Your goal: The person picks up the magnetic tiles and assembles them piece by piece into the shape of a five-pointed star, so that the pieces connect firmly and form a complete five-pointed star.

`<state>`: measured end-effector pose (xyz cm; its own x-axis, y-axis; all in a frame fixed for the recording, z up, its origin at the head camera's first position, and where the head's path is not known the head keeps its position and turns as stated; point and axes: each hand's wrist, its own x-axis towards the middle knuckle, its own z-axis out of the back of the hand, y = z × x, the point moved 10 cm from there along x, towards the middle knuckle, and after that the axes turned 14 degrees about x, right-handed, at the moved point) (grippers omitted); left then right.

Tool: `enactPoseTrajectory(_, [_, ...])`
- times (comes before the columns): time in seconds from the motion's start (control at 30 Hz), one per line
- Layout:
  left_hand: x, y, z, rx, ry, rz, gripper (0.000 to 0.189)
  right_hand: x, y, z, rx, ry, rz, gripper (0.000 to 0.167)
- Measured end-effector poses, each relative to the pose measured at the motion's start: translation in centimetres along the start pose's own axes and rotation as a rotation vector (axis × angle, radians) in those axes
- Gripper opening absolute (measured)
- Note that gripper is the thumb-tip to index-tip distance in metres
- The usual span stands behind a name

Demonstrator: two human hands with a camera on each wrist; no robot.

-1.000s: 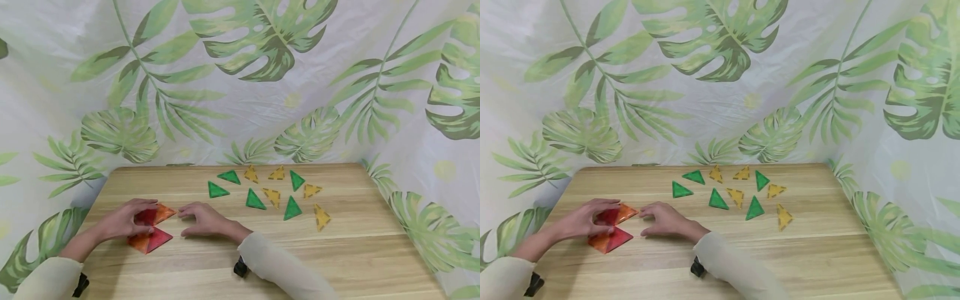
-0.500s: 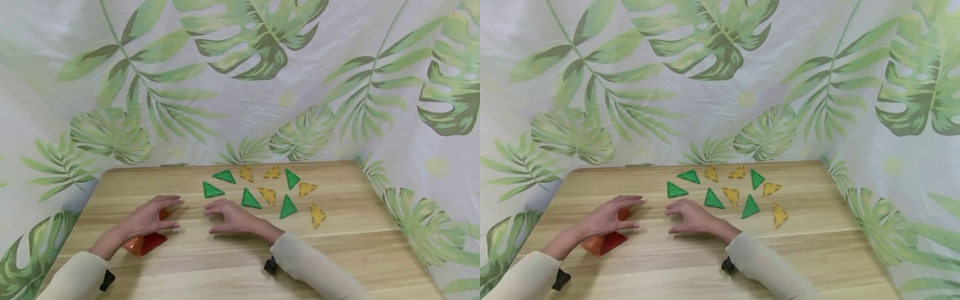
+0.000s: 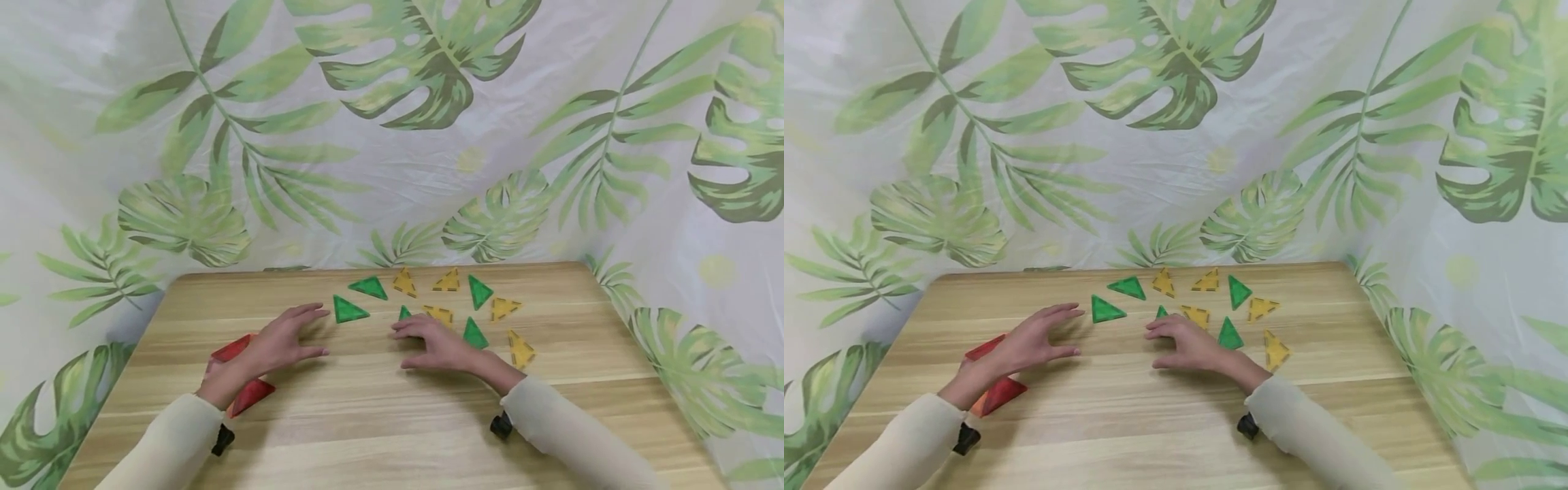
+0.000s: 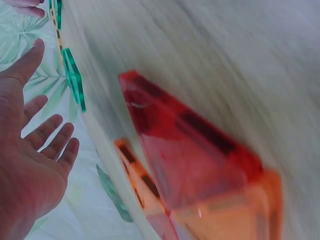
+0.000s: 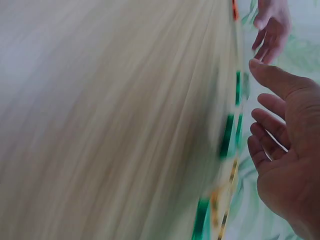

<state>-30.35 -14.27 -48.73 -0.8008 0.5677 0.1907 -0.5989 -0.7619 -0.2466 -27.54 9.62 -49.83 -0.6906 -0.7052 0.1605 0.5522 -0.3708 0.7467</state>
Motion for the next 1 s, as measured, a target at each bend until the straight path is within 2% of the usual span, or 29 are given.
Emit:
enactPoseTrajectory(0.2, [1.0, 0.1, -1.0, -0.025, -0.006, 0.040, 0.078, -2.4, -2.1, 2.8, 0.004, -0.054, -0.038, 0.048])
enactPoseTrajectory(0.47, [2.7, 0.9, -2.4, -0.037, -0.003, 0.132, 0.084, -3.7, -5.3, 5.1, 0.004, -0.094, -0.101, 0.054])
enactPoseTrajectory(0.67, [4.1, 1.4, -3.2, -0.049, 0.016, 0.184, 0.086, -4.4, -7.0, 6.1, -0.032, -0.108, -0.139, 0.057])
enactPoseTrajectory(0.83, [4.8, 2.1, -4.1, -0.053, 0.047, 0.231, 0.091, -4.6, -7.4, 6.5, -0.026, -0.101, -0.147, 0.059])
enactPoseTrajectory(1.0, [5.4, 2.3, -4.3, -0.031, 0.047, 0.233, 0.089, -4.6, -7.6, 6.7, -0.027, -0.097, -0.161, 0.059])
